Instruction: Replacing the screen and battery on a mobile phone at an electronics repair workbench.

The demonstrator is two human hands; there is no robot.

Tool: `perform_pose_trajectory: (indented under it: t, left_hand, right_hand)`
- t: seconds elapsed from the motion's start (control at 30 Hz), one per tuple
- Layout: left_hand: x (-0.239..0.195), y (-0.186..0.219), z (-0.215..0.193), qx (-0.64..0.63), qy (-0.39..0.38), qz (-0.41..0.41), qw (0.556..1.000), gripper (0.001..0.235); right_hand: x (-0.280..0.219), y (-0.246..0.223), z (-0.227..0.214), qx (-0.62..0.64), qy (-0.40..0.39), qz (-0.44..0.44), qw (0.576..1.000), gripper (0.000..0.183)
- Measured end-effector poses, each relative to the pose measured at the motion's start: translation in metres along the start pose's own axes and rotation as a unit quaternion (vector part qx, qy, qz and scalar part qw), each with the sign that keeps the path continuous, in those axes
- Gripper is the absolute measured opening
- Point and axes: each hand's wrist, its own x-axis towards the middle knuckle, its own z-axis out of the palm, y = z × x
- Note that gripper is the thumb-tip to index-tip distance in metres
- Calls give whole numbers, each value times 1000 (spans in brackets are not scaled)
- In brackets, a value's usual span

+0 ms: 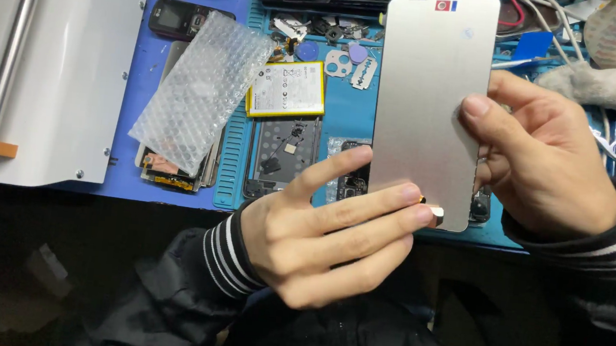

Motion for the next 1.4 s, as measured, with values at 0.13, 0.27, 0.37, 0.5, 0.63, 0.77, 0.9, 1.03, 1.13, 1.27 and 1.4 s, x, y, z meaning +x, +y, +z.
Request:
perform_pose_trajectory:
  t: [0.13, 0.27, 0.37, 0.5, 0.63, 0.77, 0.9, 1.03, 1.13, 1.27, 1.4]
  left_hand:
    - [-2, 4, -1, 45, -2, -6, 999, 8]
    - [-5, 3, 2, 84, -2, 17, 996, 6]
    - [-5, 7, 4, 76, 11, 14, 997, 7]
    - [0, 15, 11, 46, 56, 6, 997, 10]
    - [14, 21, 23, 7, 92, 15, 996, 8]
    - [10, 36, 47, -80, 74, -16, 994, 12]
    - [2, 20, 30, -43, -17, -55, 997, 27]
    - [-13, -22, 17, -31, -140, -222, 964, 59]
    - [-10, -31, 14, 40, -243, -206, 947, 90]
    - [-10, -34, 23, 4, -277, -200, 940, 99]
    - [-11, -34, 25, -15, -284, -213, 935, 94]
  right_hand:
    - [-2, 2, 4, 0, 14, -3, 1000, 37]
    - [-5, 2, 7, 6, 26, -9, 1000, 34]
    - [-11, 4, 10, 20, 34, -21, 999, 36]
    - [-31, 33, 1, 85, 42, -68, 993, 17]
    - [-73, 42, 30, 173, 161, 31, 971, 76]
    - [-90, 42, 31, 301, 82, -79, 947, 69]
    - [-99, 56, -25, 409, 77, -122, 901, 61]
    - [-107, 57, -29, 165, 248, -83, 951, 69]
    - [-103, 57, -31, 70, 301, -51, 950, 79]
    - [-101, 54, -32, 159, 279, -95, 942, 84]
    - [-103, 63, -39, 292, 198, -135, 926, 91]
